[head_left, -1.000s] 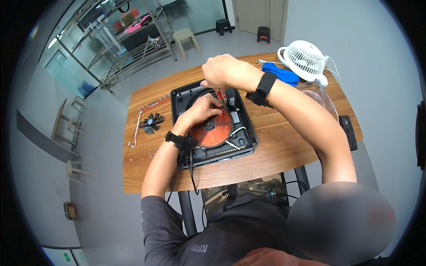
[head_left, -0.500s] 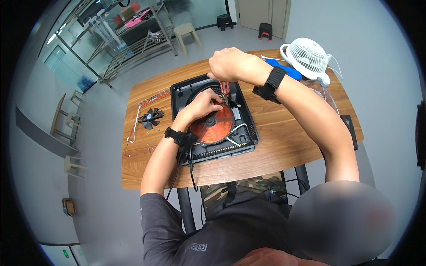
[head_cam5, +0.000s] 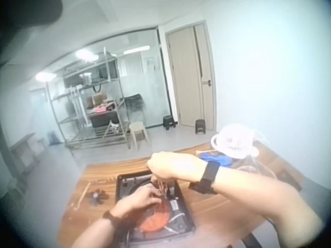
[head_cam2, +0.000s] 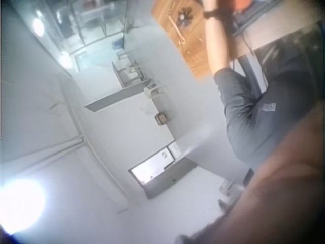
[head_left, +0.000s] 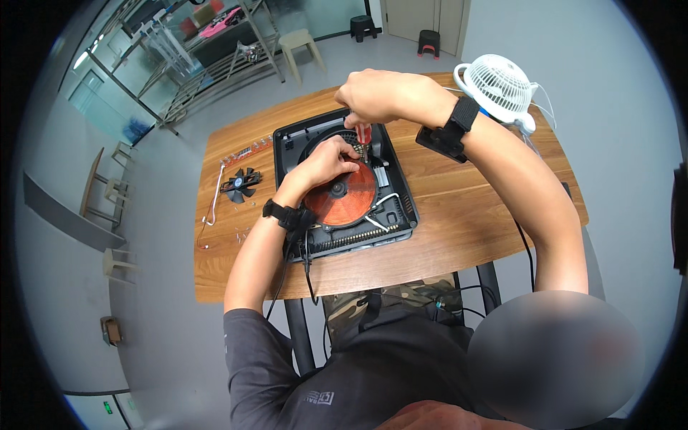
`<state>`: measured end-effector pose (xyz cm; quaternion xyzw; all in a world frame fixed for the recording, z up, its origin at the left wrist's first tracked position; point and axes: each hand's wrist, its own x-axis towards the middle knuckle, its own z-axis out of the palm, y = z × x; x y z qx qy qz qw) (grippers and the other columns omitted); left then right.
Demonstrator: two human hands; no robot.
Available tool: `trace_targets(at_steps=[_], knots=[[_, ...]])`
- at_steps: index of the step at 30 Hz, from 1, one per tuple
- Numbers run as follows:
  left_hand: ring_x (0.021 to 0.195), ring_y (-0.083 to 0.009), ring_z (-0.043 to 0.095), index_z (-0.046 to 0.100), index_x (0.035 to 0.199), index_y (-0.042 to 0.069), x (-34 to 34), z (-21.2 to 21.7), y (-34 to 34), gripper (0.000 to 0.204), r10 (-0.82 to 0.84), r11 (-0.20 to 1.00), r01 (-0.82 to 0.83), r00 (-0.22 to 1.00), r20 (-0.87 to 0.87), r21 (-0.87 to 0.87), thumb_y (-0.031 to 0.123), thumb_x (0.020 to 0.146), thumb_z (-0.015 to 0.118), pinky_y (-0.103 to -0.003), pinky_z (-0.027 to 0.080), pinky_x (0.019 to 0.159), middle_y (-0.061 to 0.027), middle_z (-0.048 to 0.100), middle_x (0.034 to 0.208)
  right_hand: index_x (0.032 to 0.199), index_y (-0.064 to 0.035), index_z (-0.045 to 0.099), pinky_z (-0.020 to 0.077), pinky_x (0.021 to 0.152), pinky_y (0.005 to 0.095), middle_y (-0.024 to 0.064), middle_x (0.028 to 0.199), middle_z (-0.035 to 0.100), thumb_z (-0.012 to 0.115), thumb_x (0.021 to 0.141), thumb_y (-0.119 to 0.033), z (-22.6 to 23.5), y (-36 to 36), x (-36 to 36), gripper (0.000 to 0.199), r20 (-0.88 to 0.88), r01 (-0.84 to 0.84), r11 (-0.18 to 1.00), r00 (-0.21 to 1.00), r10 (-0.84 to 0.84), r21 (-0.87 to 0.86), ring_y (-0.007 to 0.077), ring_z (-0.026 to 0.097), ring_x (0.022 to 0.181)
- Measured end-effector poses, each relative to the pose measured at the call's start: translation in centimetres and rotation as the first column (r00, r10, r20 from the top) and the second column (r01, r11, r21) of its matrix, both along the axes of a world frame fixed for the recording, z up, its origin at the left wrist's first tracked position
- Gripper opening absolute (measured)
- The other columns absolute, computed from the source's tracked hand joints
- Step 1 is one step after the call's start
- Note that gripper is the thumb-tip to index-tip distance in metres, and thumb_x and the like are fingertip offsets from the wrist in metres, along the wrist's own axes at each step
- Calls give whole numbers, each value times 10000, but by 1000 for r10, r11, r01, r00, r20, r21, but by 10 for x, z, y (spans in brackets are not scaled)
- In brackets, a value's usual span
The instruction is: The person assembles an electronic device on a wooden table. They use a screwdriver to tighten screws, place a cooling fan, and connect wires to the internal components.
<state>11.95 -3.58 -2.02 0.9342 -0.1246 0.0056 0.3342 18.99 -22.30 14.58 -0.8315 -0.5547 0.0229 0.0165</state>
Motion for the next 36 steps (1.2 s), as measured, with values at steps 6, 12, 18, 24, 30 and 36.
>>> trace_targets(at_steps=[6, 12, 18, 24, 30, 36], knots=[[1002, -286, 651, 741, 1023, 16, 0, 4, -3, 277, 10, 1000, -9, 1000, -25, 20, 148, 799, 837, -365, 529, 901, -143, 658, 1059, 815, -21, 749, 585, 729, 446, 180, 801, 726, 656, 928, -391, -13, 3, -6, 397, 207, 10, 999, 978, -18, 40, 377, 717, 809], [1007, -302, 653, 746, 1016, 16, -4, 9, -4, 270, 9, 999, -8, 999, -33, 35, 144, 796, 835, -367, 530, 907, -152, 655, 1067, 1144, 37, 614, 577, 641, 436, 195, 924, 713, 696, 818, -75, 13, -9, -16, 355, -140, 59, 991, 987, -75, -120, 306, 718, 844], [974, -248, 645, 734, 1033, 4, 1, -2, -1, 270, -3, 1000, 4, 1000, -31, 8, 127, 812, 827, -348, 530, 883, -129, 654, 1061, 985, 69, 675, 572, 514, 375, 198, 833, 720, 692, 854, -124, 5, -3, -4, 234, -149, 84, 982, 983, -110, -169, 284, 724, 654], [932, -226, 648, 733, 1036, -5, -2, 4, -4, 268, 21, 1000, -21, 998, -61, 2, 111, 813, 826, -335, 532, 852, -119, 668, 1032, 914, -2, 774, 594, 724, 410, 196, 891, 745, 679, 795, -172, 12, 2, -26, 228, 33, 58, 998, 998, -58, -10, 329, 736, 815], [888, -203, 632, 745, 1039, 11, 0, 9, -8, 265, 26, 1000, -27, 997, -77, -13, 119, 813, 830, -325, 529, 818, -90, 662, 1003, 940, 3, 760, 597, 730, 437, 198, 894, 743, 667, 905, -359, 2, 8, -12, 375, 127, 104, 994, 986, -105, 12, 349, 730, 816], [969, -294, 654, 750, 1031, 24, -4, 9, -5, 279, 31, 999, -30, 997, -68, 14, 168, 806, 834, -367, 532, 881, -148, 669, 1050, 875, 40, 744, 588, 665, 427, 181, 762, 720, 659, 921, -536, 18, -13, -13, 584, 31, 134, 985, 991, -131, -107, 329, 718, 692]])
